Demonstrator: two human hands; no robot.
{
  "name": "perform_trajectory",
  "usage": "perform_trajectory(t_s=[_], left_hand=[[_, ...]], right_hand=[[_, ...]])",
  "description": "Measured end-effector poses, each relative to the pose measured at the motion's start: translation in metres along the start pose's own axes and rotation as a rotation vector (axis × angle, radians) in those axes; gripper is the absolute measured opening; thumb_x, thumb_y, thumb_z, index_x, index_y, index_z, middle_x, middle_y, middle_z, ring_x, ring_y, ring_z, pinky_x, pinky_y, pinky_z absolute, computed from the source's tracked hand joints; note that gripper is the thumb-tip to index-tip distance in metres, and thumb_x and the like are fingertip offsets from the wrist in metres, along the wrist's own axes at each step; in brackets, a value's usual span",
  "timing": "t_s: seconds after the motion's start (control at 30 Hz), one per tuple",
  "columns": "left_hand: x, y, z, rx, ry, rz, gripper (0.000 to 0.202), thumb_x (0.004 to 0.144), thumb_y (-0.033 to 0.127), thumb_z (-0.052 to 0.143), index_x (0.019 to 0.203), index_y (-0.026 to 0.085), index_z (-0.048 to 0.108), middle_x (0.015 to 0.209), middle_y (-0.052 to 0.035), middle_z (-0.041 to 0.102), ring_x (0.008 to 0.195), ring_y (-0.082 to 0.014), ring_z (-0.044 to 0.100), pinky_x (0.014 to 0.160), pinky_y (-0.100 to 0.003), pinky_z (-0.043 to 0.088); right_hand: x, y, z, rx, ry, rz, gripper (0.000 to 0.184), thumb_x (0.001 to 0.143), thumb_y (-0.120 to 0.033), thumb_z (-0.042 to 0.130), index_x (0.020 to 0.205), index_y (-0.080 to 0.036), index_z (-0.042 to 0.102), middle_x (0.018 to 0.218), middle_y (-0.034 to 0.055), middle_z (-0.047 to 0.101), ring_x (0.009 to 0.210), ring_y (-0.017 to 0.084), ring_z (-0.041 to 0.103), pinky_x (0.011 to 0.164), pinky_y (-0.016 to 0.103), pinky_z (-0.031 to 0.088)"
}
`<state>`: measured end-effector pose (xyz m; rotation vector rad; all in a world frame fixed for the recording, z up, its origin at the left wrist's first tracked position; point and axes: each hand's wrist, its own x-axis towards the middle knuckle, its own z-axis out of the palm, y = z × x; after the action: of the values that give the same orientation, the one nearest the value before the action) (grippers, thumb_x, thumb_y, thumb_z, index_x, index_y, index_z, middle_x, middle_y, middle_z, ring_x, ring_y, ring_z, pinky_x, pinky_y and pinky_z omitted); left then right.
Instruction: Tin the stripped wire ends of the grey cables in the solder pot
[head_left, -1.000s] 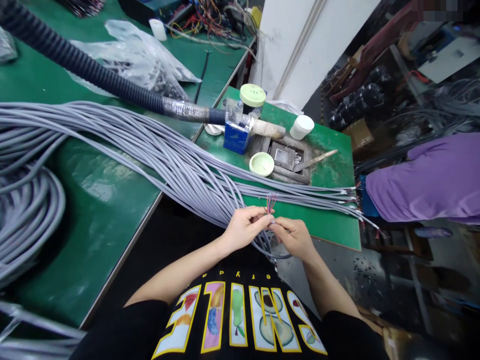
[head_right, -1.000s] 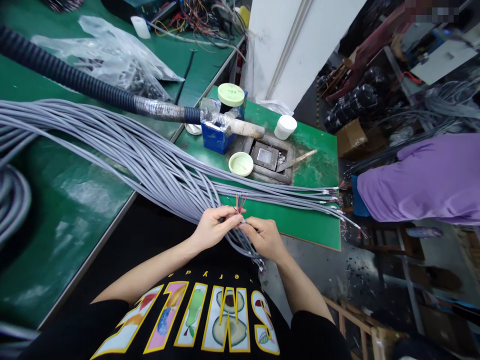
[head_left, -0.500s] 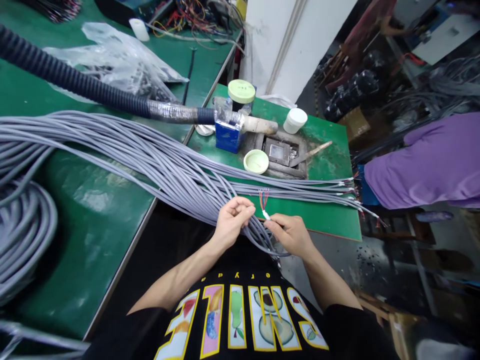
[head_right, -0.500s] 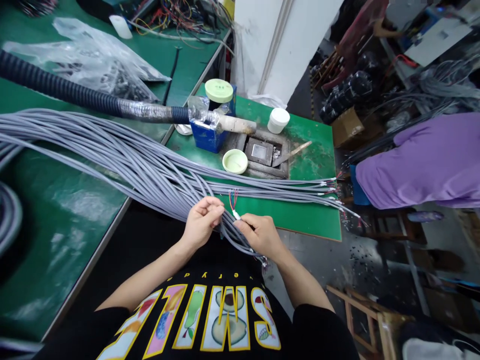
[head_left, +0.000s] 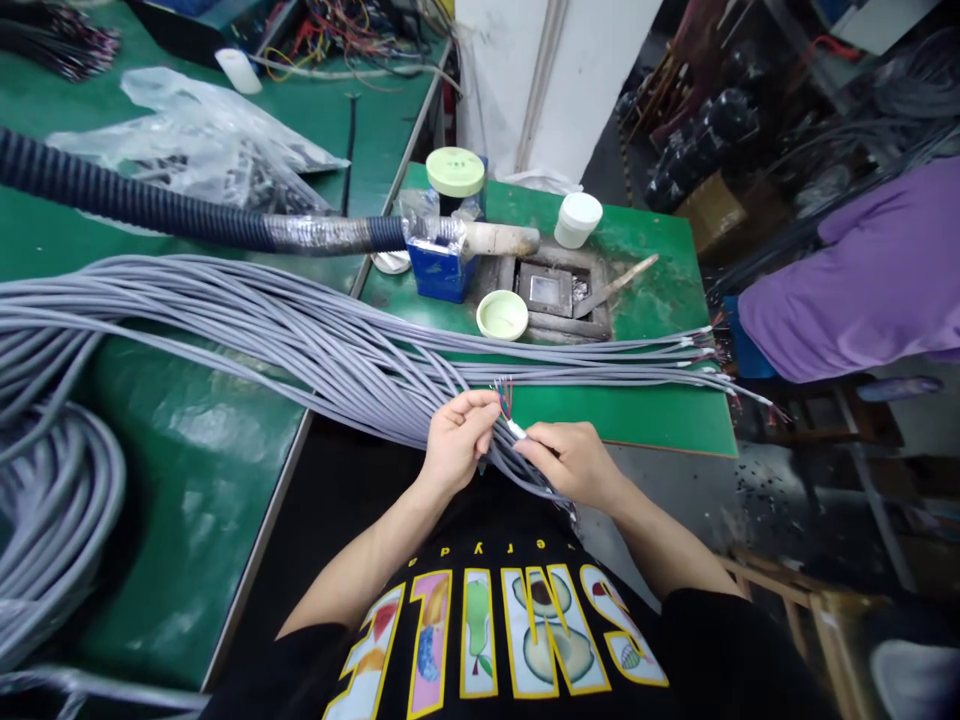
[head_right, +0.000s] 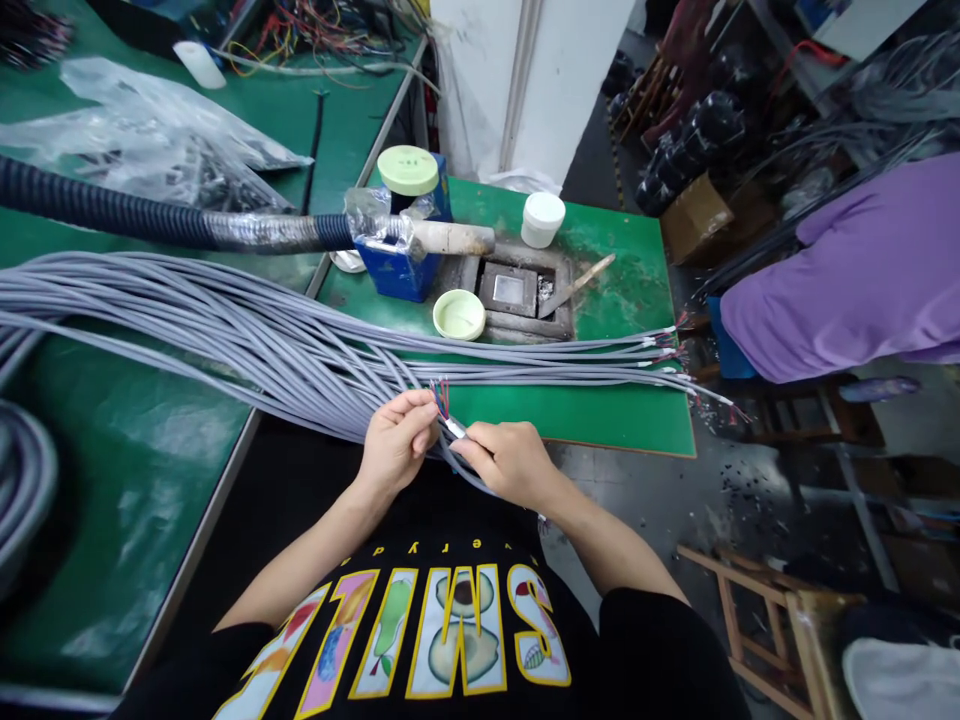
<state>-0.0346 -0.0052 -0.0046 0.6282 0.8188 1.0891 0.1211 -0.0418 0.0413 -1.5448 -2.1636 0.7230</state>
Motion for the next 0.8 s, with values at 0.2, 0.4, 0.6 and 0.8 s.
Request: perform_trajectory(t_s=[0.2,0.4,0.6,0.8], left_hand=[[0.0016,0.0034,0.0023,-0.009,0.018,-0.039,0.024,0.066,0.032,0.076,0.076,0.015,0.063,0.034,0.0106,0.039,0.029,-0.0001,0.025,0.037,-0.014,0.017],[0.0028,0.0066,0.0016,-0.05,-0.019,-0.076,0.025,0.065,0.033,0.076,0.072,0.015,0.061,0.032,0.0112,0.036,0.029,-0.0007,0.024,0.038,-0.015,0.019],[0.0049,0.0056,-0.0032,-0.048,-0.052,-0.061,0.022,0.067,0.032,0.075,0.074,0.015,0.062,0.032,0.0113,0.034,0.03,-0.0006,0.024,0.039,-0.015,0.021],[0.0063,0.0077,-0.0039,-0.008,-0.048,-0.081,0.025,0.064,0.034,0.077,0.074,0.015,0.065,0.032,0.0107,0.035,0.03,-0.0005,0.023,0.038,-0.016,0.017]], right_hand=[[0.0004,0.0006,0.0001,-0.02,-0.012,-0.001,0.038,0.091,-0.035,0.046,0.058,-0.017,0.052,0.051,-0.0017,0.053,0.048,0.008,0.043,0.052,0.023,0.026],[0.0019,0.0017,0.0014,-0.029,-0.031,0.003,0.037,0.091,-0.035,0.047,0.06,-0.017,0.054,0.053,-0.0011,0.056,0.049,0.008,0.045,0.054,0.023,0.025],[0.0041,0.002,0.003,-0.048,-0.05,0.005,0.035,0.092,-0.036,0.046,0.064,-0.017,0.058,0.056,-0.0001,0.059,0.052,0.01,0.048,0.054,0.024,0.024],[0.0045,0.0023,0.0018,-0.041,-0.06,0.009,0.036,0.092,-0.037,0.046,0.064,-0.018,0.058,0.056,-0.0001,0.058,0.052,0.01,0.048,0.054,0.024,0.024]])
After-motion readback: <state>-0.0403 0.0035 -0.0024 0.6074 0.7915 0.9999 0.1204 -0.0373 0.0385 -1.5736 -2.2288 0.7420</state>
